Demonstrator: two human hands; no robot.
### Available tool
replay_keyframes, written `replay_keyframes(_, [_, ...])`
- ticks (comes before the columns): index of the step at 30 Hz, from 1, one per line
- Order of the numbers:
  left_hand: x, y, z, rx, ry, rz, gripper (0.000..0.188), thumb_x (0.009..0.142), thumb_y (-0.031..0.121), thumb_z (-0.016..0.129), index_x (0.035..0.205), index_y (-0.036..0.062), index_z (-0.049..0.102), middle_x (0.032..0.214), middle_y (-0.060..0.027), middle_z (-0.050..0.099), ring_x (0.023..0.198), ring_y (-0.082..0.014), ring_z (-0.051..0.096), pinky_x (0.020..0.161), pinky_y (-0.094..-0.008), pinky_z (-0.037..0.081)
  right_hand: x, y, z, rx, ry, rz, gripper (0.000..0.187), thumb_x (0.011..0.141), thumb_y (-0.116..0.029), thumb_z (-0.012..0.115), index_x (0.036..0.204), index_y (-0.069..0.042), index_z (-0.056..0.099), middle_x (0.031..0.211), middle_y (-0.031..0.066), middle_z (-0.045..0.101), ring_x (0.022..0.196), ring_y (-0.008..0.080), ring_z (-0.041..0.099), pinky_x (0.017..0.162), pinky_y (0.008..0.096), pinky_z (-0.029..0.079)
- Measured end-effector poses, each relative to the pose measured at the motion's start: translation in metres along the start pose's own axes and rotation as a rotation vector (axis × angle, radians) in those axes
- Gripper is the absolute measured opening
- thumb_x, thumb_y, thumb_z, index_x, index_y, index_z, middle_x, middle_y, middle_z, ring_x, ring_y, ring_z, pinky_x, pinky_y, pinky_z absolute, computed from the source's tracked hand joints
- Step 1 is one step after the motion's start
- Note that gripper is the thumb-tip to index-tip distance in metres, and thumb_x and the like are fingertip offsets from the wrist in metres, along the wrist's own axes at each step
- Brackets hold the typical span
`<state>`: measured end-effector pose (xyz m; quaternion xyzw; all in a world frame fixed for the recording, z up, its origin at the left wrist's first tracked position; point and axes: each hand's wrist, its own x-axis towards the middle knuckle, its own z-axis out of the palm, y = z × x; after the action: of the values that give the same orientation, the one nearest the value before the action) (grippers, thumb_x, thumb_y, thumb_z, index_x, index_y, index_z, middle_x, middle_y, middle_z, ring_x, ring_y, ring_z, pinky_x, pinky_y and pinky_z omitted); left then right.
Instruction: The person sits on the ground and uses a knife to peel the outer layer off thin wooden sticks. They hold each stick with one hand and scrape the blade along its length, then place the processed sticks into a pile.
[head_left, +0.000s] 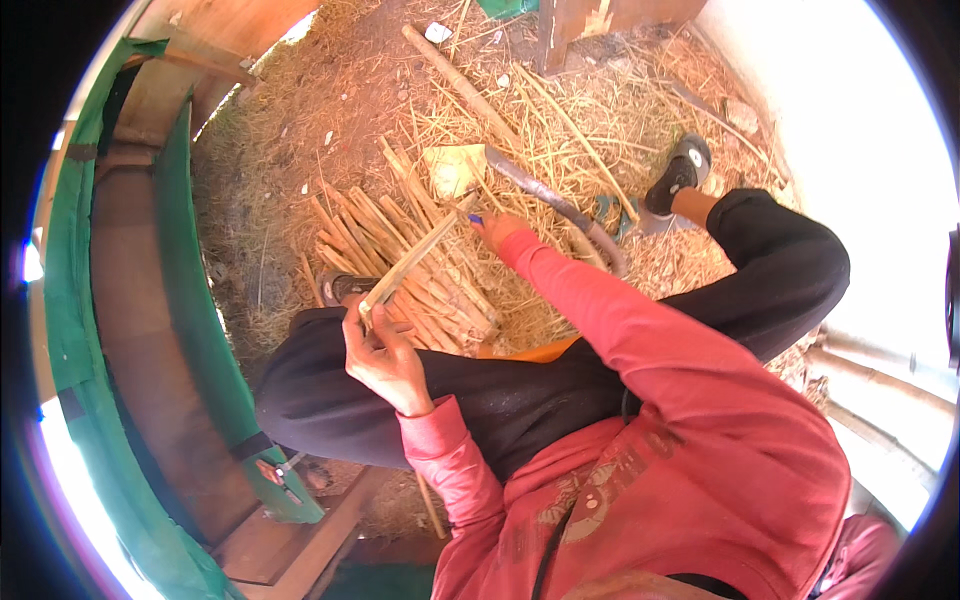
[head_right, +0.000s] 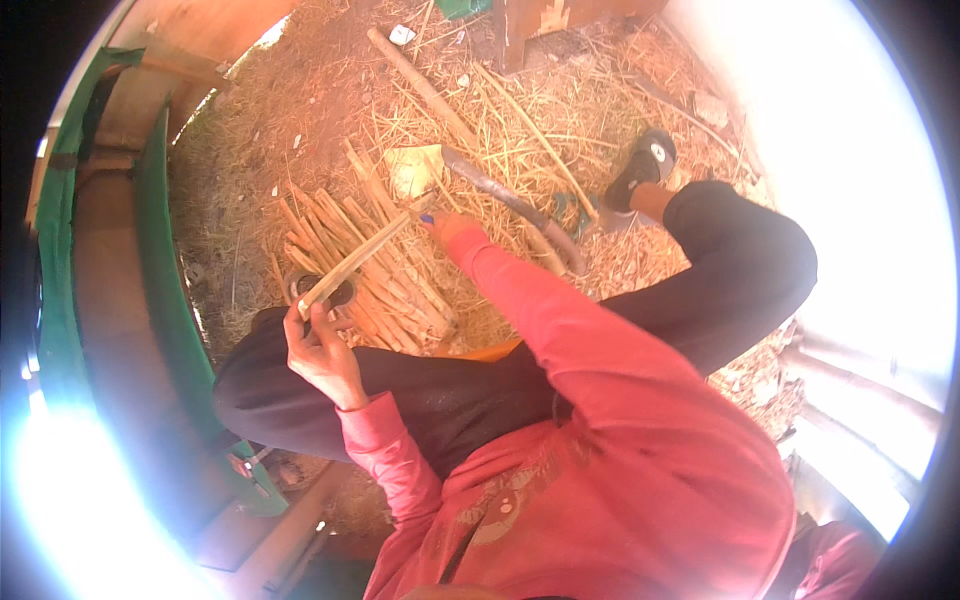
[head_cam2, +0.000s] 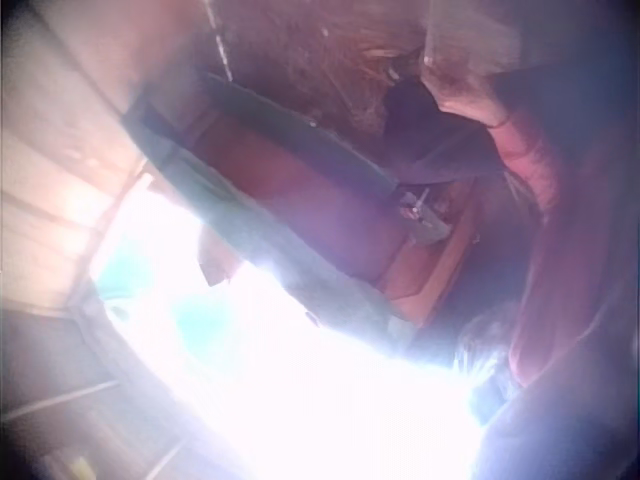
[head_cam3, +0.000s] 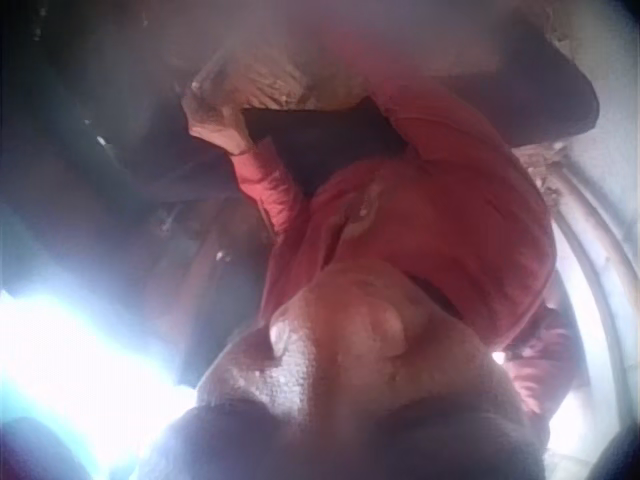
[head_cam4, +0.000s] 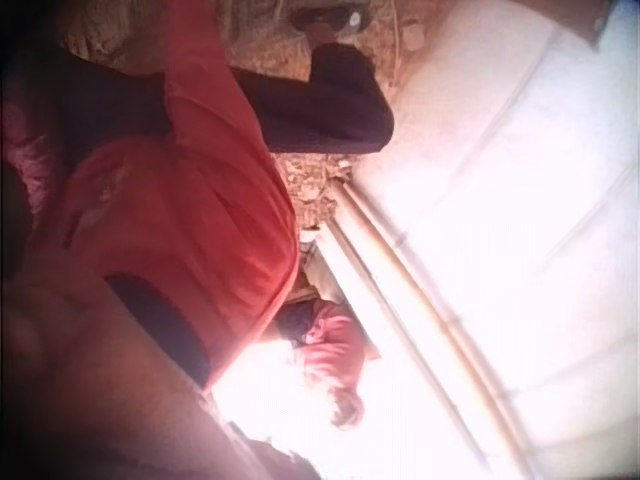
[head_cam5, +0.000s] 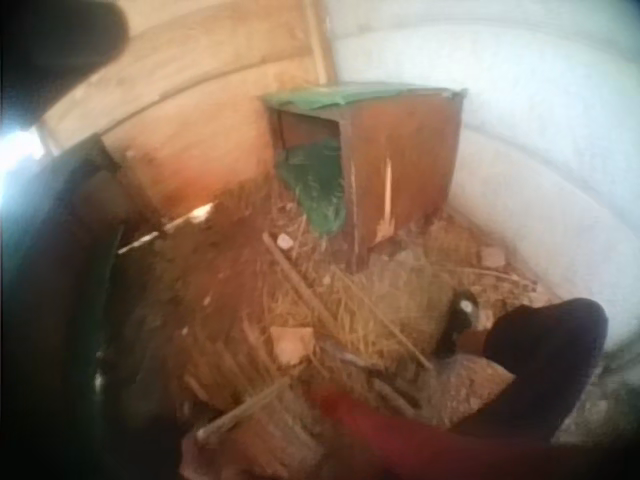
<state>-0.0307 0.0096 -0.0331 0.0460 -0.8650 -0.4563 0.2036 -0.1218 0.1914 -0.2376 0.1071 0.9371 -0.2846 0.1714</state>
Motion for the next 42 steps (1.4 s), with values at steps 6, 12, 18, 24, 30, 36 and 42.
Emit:
replay_keyframes(6, [0.006, 0.006, 0.001, 0.053, -0.008, 0.075, 0.019, 0.100, 0.008, 0.058, 0.115, -0.0013, 0.063, 0.092, -0.0160, 0.072, 0.055, -0.0190, 0.070, 0.048, -0.0277, 0.050, 0.025, 0.077, 0.033, -0.278, -0.252, 0.093, 0.039, 0.101, -0.036, 0.052, 0.121, -0.008, 0.070, 0.115, 0.0183, 0.071, 0.109, 0.0368, 0.067, 0.090, 0.0472, 0.054])
replay_keyframes(12, [0.006, 0.008, 0.003, 0.120, -0.025, 0.078, 0.019, 0.100, 0.006, 0.055, 0.117, -0.0001, 0.062, 0.094, -0.0156, 0.071, 0.057, -0.0186, 0.071, 0.049, -0.0276, 0.049, -0.012, 0.061, 0.003, 0.211, -0.172, 0.152, 0.064, 0.103, -0.055, 0.034, 0.117, -0.004, 0.070, 0.116, 0.0273, 0.067, 0.110, 0.0432, 0.063, 0.097, 0.0495, 0.048])
replay_keyframes(18, [0.006, 0.009, 0.005, 0.086, -0.042, 0.044, 0.019, 0.100, 0.005, 0.054, 0.117, 0.0009, 0.062, 0.097, -0.0147, 0.071, 0.058, -0.0185, 0.071, 0.050, -0.0280, 0.050, -0.036, -0.030, -0.034, 0.388, 0.023, -0.137, 0.060, 0.103, -0.053, 0.038, 0.110, -0.002, 0.068, 0.100, 0.0283, 0.068, 0.094, 0.0475, 0.065, 0.090, 0.0525, 0.050])
replay_keyframes(24, [0.003, 0.007, -0.002, 0.131, -0.062, 0.050, 0.019, 0.100, 0.005, 0.054, 0.117, 0.0003, 0.062, 0.098, -0.0140, 0.071, 0.058, -0.0181, 0.071, 0.050, -0.0287, 0.050, -0.035, -0.038, -0.014, 0.191, 0.069, -0.111, 0.052, 0.104, -0.049, 0.039, 0.115, -0.006, 0.066, 0.092, 0.0323, 0.067, 0.090, 0.0482, 0.066, 0.083, 0.0543, 0.053])
replay_keyframes(30, [-0.003, 0.003, -0.005, 0.115, -0.098, 0.068, 0.020, 0.098, 0.002, 0.054, 0.117, 0.0018, 0.063, 0.097, -0.0146, 0.071, 0.057, -0.0180, 0.070, 0.052, -0.0293, 0.051, -0.013, -0.027, -0.017, 0.121, -0.009, -0.079, 0.053, 0.106, -0.047, 0.033, 0.116, -0.004, 0.063, 0.095, 0.0275, 0.070, 0.091, 0.0414, 0.070, 0.081, 0.0516, 0.056])
replay_keyframes(36, [0.002, 0.005, 0.004, 0.093, -0.065, 0.101, 0.022, 0.096, 0.000, 0.057, 0.117, 0.0031, 0.063, 0.095, -0.0140, 0.070, 0.057, -0.0185, 0.069, 0.054, -0.0308, 0.051, 0.024, -0.010, 0.003, -0.224, 0.025, -0.037, 0.041, 0.105, -0.041, 0.043, 0.117, -0.009, 0.067, 0.092, 0.0115, 0.075, 0.087, 0.0323, 0.073, 0.071, 0.0471, 0.058])
replay_keyframes(42, [0.001, -0.011, 0.002, 0.167, -0.018, 0.259, 0.024, 0.094, -0.003, 0.054, 0.117, 0.0021, 0.062, 0.097, -0.0156, 0.070, 0.058, -0.0204, 0.070, 0.050, -0.0317, 0.051, 0.030, 0.090, 0.014, -0.247, -0.129, 0.036, 0.035, 0.104, -0.033, 0.048, 0.118, -0.010, 0.071, 0.114, 0.0129, 0.072, 0.100, 0.0340, 0.071, 0.080, 0.0473, 0.058])
